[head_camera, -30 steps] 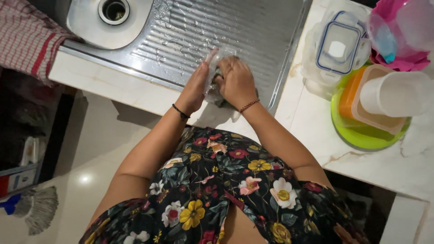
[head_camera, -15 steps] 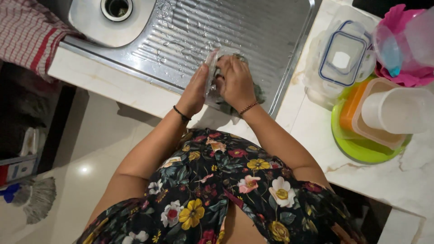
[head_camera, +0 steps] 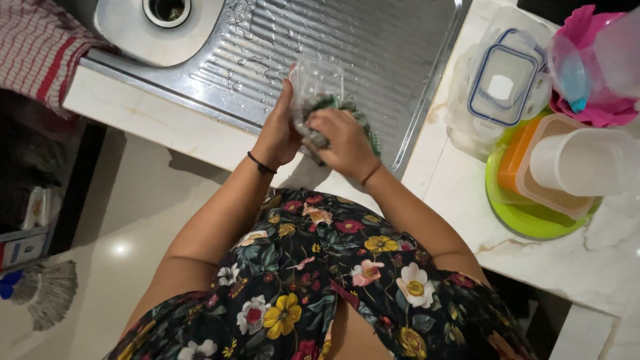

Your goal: Cleaning plastic food containers and wiping the sink and countertop.

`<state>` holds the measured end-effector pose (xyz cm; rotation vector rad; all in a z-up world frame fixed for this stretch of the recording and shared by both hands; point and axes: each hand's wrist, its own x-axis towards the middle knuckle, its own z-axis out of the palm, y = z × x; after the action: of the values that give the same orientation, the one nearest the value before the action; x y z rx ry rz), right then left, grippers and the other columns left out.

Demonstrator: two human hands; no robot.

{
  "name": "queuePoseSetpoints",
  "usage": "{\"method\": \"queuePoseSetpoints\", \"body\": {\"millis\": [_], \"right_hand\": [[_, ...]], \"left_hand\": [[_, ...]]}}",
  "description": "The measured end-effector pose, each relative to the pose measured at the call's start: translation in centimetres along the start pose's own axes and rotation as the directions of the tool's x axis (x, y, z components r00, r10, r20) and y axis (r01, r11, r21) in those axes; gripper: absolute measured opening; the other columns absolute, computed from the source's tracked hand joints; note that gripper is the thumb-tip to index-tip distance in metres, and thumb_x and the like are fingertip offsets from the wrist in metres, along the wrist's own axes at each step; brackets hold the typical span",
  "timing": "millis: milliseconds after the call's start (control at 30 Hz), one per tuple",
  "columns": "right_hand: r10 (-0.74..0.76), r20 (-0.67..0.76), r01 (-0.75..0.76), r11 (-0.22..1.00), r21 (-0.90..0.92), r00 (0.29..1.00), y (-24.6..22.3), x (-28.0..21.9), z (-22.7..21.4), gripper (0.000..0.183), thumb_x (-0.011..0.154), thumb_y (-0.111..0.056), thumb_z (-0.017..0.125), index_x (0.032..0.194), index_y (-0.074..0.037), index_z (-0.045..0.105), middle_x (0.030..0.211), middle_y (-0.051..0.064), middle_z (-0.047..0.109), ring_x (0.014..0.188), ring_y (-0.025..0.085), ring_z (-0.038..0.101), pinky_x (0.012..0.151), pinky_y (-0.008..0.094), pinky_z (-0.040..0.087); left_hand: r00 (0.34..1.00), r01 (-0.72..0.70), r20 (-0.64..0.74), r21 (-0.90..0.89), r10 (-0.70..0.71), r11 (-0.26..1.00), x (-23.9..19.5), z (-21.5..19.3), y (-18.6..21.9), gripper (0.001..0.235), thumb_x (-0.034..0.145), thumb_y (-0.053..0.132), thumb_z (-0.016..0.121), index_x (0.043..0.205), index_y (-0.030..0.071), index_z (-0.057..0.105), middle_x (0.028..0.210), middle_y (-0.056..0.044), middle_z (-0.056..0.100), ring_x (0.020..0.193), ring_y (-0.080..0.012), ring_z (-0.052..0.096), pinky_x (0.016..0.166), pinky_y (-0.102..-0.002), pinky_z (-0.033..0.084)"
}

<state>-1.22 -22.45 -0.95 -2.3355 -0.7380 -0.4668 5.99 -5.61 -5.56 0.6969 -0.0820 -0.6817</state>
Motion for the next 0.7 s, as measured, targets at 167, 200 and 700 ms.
{"method": "queuePoseSetpoints", "body": {"millis": [167, 200, 700], "right_hand": [[0.244, 0.098, -0.255, 0.782, 0.568, 0.965, 3.1, -2.3, -2.0, 0.026, 0.101, -0.026, 0.074, 0.114, -0.004, 0.069, 0.105, 0.004, 0.068, 0.096, 0.015, 0.064, 0.088, 0.031, 0.053], [0.24, 0.099, -0.253, 0.784, 0.567, 0.966, 4.2, -3.2, -1.8, 0.026, 0.101, -0.026, 0.074, 0.114, -0.004, 0.069, 0.105, 0.004, 0.068, 0.096, 0.015, 0.064, 0.088, 0.031, 0.053], [0.911, -0.083, -0.553, 0.316, 0.771, 0.404, 10.7, -5.1, 0.3, 0.044, 0.106, -0.045, 0.058, 0.128, -0.007, 0.062, 0.119, -0.007, 0.07, 0.114, 0.003, 0.062, 0.1, 0.021, 0.044]], "left_hand": [[0.998, 0.011, -0.068, 0.256, 0.006, 0.967, -0.4, -1.1, 2.2, 0.077, 0.101, 0.064, 0.045, 0.164, 0.03, 0.018, 0.158, 0.004, 0.036, 0.138, -0.0244, 0.048, 0.101, -0.055, 0.05], [0.998, 0.007, -0.066, 0.256, 0.01, 0.967, -0.8, -1.2, 2.7, 0.077, 0.101, 0.064, 0.045, 0.164, 0.03, 0.018, 0.158, 0.004, 0.036, 0.138, -0.0244, 0.048, 0.101, -0.055, 0.05], [0.957, -0.217, -0.135, 0.256, 0.257, 0.942, -2.0, -1.9, 2.6, 0.018, 0.109, 0.026, 0.058, 0.105, 0.009, 0.057, 0.087, -0.002, 0.059, 0.078, -0.0133, 0.059, 0.078, -0.032, 0.053]]}}
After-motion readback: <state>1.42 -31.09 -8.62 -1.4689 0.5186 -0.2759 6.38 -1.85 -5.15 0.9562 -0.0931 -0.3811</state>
